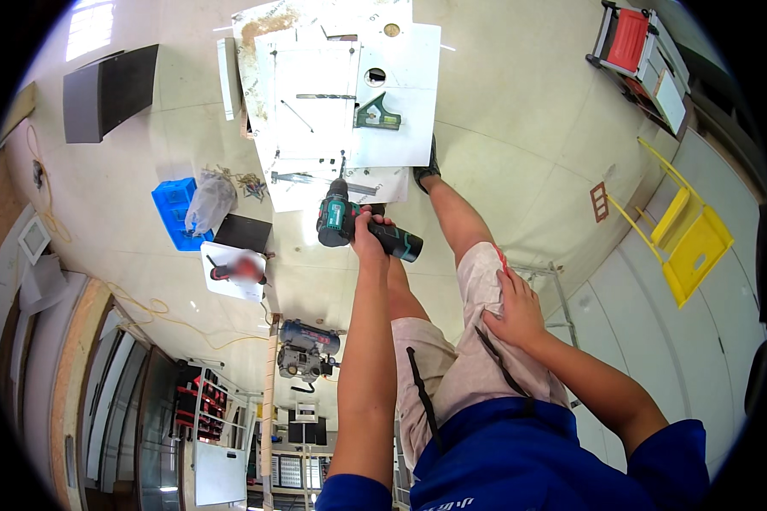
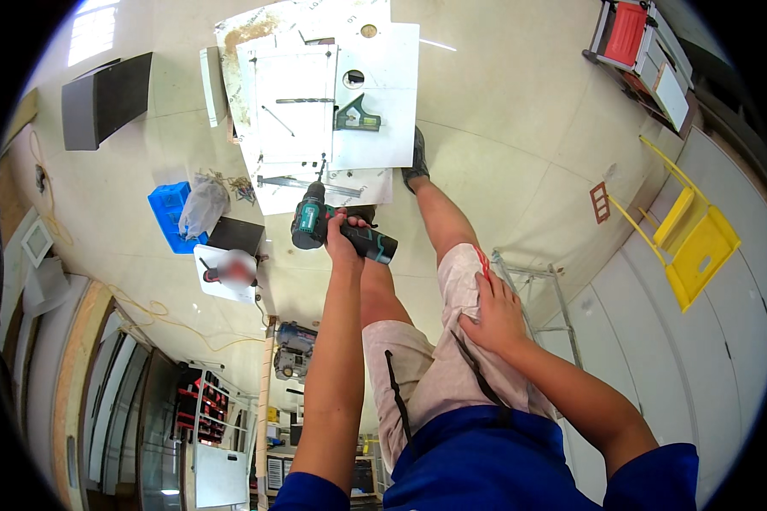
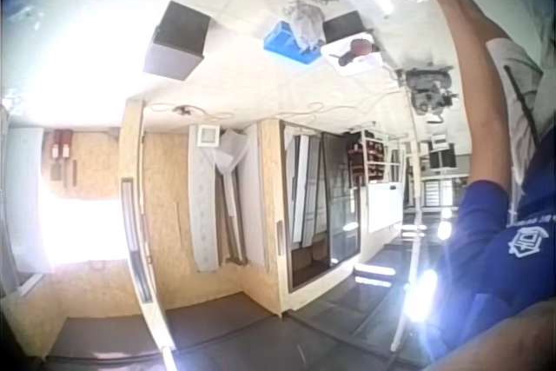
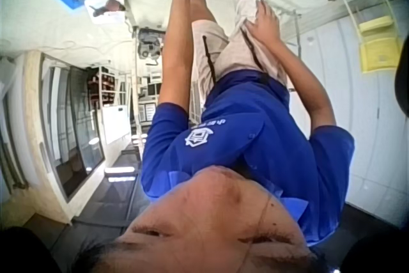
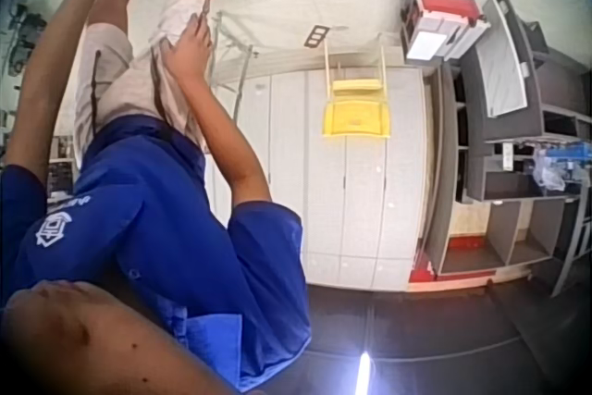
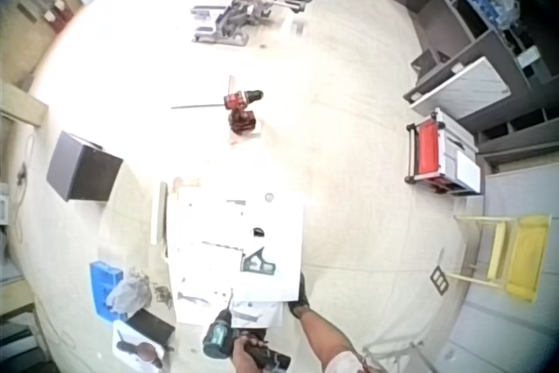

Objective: The person sits on the floor and handles a cordless drill, removing and inserting various drill bits. They move between the floor and a workbench, selecting bits from a container and testing fit into the drill chuck.

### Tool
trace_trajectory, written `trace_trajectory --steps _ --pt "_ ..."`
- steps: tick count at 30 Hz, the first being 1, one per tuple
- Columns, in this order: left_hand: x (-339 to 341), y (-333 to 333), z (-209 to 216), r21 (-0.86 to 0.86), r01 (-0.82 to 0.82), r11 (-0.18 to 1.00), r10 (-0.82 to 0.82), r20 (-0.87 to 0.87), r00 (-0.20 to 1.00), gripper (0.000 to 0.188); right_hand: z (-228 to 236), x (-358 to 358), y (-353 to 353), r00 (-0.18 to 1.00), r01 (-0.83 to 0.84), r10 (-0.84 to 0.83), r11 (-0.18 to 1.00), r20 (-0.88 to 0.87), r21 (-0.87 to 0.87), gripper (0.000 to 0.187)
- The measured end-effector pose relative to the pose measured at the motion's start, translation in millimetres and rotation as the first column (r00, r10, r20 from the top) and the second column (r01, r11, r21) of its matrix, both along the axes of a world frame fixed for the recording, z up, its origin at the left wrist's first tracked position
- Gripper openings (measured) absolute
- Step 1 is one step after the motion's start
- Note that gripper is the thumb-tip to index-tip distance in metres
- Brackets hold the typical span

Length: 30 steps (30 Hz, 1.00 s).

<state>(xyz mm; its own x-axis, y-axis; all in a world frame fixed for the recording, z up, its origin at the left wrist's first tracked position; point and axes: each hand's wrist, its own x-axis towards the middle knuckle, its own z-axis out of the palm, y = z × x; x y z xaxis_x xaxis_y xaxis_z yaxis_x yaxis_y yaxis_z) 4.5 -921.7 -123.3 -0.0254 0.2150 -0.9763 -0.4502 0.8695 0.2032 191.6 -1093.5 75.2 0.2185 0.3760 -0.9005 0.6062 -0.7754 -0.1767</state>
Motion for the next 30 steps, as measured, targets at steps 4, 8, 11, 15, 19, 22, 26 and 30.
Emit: trace_trajectory --steps 4,8,11,15,19,22,26,30 --pt "1.2 -0.2 -4.8 -0.028 -0.011 1.000 0.010 -0.019 1.000 0.017 -1.0 -0.8 -3.0 1.000 -0.016 0.016 1.000 0.005 0.007 0.082" --pt "1.5 3.6 -2.8 -0.035 -0.033 0.999 0.032 -0.034 0.999 0.017 0.2 -0.1 0.4 1.000 -0.013 0.013 1.000 0.003 0.005 0.081" --pt "-7.0 1.3 15.1 0.008 -0.014 1.000 0.014 -0.020 1.000 0.016 0.5 0.8 1.7 1.000 -0.010 0.010 1.000 -0.002 0.014 0.079" --pt "-32.5 -0.6 94.1 0.039 0.147 0.988 -0.139 -0.158 0.978 0.016 3.6 -4.1 8.4 1.000 -0.002 0.002 0.999 0.004 -0.046 0.076" --pt "-102.7 -16.6 175.8 0.118 0.389 0.914 -0.360 -0.212 0.908 0.021 15.9 -10.6 18.3 0.996 -0.036 0.031 0.998 -0.082 -0.058 0.072" --pt "-144.6 -7.2 248.3 0.226 0.569 0.791 -0.520 -0.242 0.819 0.016 7.4 -22.8 6.4 0.993 -0.024 0.024 1.000 -0.118 0.007 0.064" --pt "-189.4 9.4 312.6 0.275 0.370 0.887 -0.363 -0.077 0.928 0.023 10.7 -13.7 11.4 0.972 0.116 -0.110 0.993 -0.208 0.017 0.051" --pt "-226.5 56.0 324.4 0.360 0.299 0.884 -0.337 0.044 0.941 0.026 56.6 -18.0 7.8 0.907 0.402 -0.410 0.911 -0.093 -0.090 0.048"
